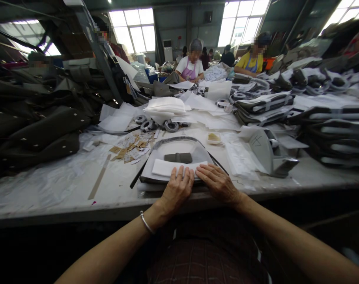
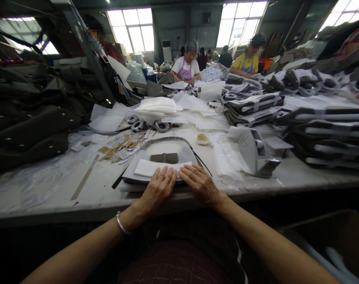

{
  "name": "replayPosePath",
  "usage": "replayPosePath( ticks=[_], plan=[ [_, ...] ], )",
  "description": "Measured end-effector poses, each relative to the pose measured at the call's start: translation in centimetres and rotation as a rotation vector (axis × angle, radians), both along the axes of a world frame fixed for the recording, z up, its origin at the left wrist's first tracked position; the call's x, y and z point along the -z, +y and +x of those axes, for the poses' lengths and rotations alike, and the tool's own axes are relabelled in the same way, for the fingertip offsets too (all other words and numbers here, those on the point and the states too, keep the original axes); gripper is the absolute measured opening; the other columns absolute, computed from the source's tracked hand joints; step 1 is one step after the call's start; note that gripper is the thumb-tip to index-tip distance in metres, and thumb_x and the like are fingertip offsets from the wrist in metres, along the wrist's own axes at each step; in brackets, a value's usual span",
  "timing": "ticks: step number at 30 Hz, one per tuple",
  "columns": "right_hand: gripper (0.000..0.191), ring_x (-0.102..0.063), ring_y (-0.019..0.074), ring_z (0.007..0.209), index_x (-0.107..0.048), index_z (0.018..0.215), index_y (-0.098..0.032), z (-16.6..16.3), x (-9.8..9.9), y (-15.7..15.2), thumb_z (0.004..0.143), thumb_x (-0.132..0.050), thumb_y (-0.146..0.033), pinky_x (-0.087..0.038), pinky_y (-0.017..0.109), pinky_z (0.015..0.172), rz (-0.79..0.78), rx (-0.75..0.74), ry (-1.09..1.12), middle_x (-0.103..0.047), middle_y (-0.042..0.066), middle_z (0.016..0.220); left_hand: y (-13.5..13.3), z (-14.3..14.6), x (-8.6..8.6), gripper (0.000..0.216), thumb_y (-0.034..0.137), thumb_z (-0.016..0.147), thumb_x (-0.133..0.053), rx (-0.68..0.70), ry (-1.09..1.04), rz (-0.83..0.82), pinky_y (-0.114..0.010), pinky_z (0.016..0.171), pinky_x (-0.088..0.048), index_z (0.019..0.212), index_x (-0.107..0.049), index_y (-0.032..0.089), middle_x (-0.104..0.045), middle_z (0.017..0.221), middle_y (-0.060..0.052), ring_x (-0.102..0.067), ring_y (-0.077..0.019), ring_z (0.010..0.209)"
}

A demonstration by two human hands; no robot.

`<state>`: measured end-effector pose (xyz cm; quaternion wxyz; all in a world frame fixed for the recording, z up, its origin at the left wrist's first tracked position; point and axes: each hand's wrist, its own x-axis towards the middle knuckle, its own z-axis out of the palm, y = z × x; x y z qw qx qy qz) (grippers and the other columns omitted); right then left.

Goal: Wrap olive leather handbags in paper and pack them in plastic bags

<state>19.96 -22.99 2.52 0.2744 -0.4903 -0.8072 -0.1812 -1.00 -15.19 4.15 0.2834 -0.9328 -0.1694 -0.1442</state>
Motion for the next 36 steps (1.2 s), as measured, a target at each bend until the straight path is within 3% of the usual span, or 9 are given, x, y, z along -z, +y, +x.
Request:
replayPosePath(
  ticks=[5, 10, 15, 18, 21, 24, 28, 32, 36],
  plan=[
    [0.057, -0.048, 0.0327, 0.131, -0.051, 0.138, -0.010, -0.2, -0.7, -0.3, 0.090, -0.063, -0.040, -0.036, 0.053, 0.112, -0.041, 0.031, -0.086, -0.060, 0.016, 0.134, 0.5, 0.2, 0.1, 0.040, 0.015, 0.096, -0.040, 0.033, -0.036, -0.007, -0.049, 0.100, -0.046, 0.134, -0.052, 0.006, -0.060, 0.130, -0.019, -0.057, -0.0329, 0.122],
    [0.061, -0.047, 0.0368, 0.129, -0.050, 0.138, -0.010, -0.9, -1.5, 0.2, 0.087, -0.066, -0.039, -0.037, 0.055, 0.108, -0.003, 0.136, -0.158, -0.058, 0.016, 0.136, 1.6, 0.1, -1.1, 0.040, 0.016, 0.096, -0.040, 0.074, -0.055, -0.091, -0.044, 0.096, -0.047, 0.134, -0.050, 0.006, -0.062, 0.125, -0.019, -0.058, -0.0297, 0.117],
    [0.038, -0.056, 0.0299, 0.117, -0.056, 0.130, -0.014, -1.1, -1.9, 1.8, 0.093, -0.048, -0.014, -0.046, 0.045, 0.097, 0.125, 0.157, -0.198, -0.066, 0.013, 0.122, 1.9, 0.4, -1.6, 0.039, 0.013, 0.094, -0.039, 0.059, -0.081, -0.139, -0.044, 0.095, -0.047, 0.131, -0.051, 0.006, -0.063, 0.122, -0.017, -0.058, -0.0298, 0.114],
    [0.032, -0.061, 0.0253, 0.105, -0.058, 0.123, -0.014, -0.8, -2.4, 2.8, 0.095, -0.043, -0.012, -0.050, 0.040, 0.091, 0.120, 0.119, -0.199, -0.069, 0.012, 0.111, 2.0, 0.5, -1.3, 0.044, 0.012, 0.091, -0.041, 0.024, -0.104, -0.192, -0.047, 0.098, -0.045, 0.134, -0.049, 0.006, -0.061, 0.124, -0.018, -0.057, -0.0307, 0.117],
    [0.029, -0.063, 0.0233, 0.098, -0.059, 0.118, -0.014, -0.7, -3.2, 3.4, 0.095, -0.042, -0.013, -0.052, 0.037, 0.087, 0.069, 0.068, -0.185, -0.070, 0.011, 0.104, 2.0, 0.8, -1.0, 0.045, 0.017, 0.089, -0.046, -0.028, -0.135, -0.195, -0.051, 0.102, -0.042, 0.134, -0.049, 0.008, -0.060, 0.128, -0.018, -0.054, -0.0320, 0.121],
    [0.027, -0.064, 0.0230, 0.097, -0.060, 0.115, -0.016, -1.3, -3.9, 3.3, 0.093, -0.045, -0.016, -0.052, 0.036, 0.086, -0.010, 0.055, -0.146, -0.070, 0.011, 0.105, 2.2, 0.8, -0.4, 0.036, 0.016, 0.093, -0.043, -0.056, -0.229, -0.062, -0.049, 0.102, -0.043, 0.127, -0.055, 0.012, -0.065, 0.120, -0.014, -0.058, -0.0294, 0.117],
    [0.023, -0.065, 0.0221, 0.095, -0.062, 0.114, -0.021, -1.7, -4.9, 2.5, 0.091, -0.058, -0.024, -0.053, 0.034, 0.084, -0.178, 0.018, -0.070, -0.071, 0.008, 0.105, 2.3, 0.0, 0.7, 0.034, 0.012, 0.097, -0.036, 0.039, -0.339, 0.019, -0.042, 0.098, -0.046, 0.121, -0.060, 0.014, -0.068, 0.113, -0.010, -0.062, -0.0254, 0.112],
    [0.024, -0.068, 0.0183, 0.092, -0.064, 0.112, -0.024, 1.6, -6.5, 3.2, 0.092, -0.061, -0.037, -0.055, 0.028, 0.082, -0.311, -0.026, 0.220, -0.073, 0.004, 0.103, 2.4, -0.6, 1.8, 0.036, 0.013, 0.099, -0.033, 0.093, -0.447, -0.022, -0.040, 0.100, -0.043, 0.120, -0.062, 0.015, -0.069, 0.114, -0.009, -0.061, -0.0247, 0.115],
    [0.027, -0.068, 0.0214, 0.101, -0.066, 0.116, -0.023, 8.2, -7.2, 7.2, 0.097, -0.050, -0.035, -0.054, 0.035, 0.090, -0.227, 0.264, 0.396, -0.070, 0.008, 0.117, 2.6, -0.2, 2.5, 0.038, 0.011, 0.098, -0.034, 0.124, -0.536, -0.084, -0.040, 0.104, -0.041, 0.121, -0.064, 0.016, -0.070, 0.115, -0.008, -0.060, -0.0247, 0.118]
  ],
)
